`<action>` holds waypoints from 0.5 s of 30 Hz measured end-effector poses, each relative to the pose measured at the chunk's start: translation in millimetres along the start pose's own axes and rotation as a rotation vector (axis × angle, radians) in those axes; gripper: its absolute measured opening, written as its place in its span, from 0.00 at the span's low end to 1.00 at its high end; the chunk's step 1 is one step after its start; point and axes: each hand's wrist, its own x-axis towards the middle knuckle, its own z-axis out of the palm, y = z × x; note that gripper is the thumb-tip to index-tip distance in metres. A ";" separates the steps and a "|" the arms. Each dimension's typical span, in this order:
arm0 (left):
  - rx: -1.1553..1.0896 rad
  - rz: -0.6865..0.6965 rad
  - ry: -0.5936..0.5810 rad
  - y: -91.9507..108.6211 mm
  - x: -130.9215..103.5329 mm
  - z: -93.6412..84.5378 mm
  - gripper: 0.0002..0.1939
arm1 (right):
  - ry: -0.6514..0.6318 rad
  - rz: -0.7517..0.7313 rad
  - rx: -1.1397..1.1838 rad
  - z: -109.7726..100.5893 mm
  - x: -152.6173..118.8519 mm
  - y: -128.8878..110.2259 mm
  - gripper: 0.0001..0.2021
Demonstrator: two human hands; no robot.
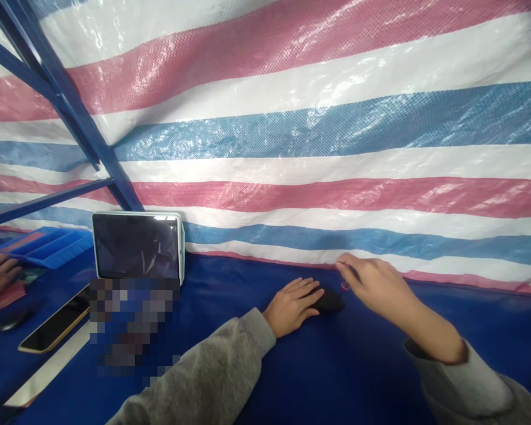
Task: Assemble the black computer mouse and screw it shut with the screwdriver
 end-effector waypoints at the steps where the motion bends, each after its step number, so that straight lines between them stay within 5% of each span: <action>1: 0.000 0.002 0.001 -0.1 0.0 0.1 0.23 | -0.003 0.020 0.000 0.0 0.1 -0.3 0.16; 15: 0.010 -0.004 -0.001 -1.2 -0.8 1.9 0.23 | 0.019 -0.014 -0.015 3.1 1.0 0.8 0.16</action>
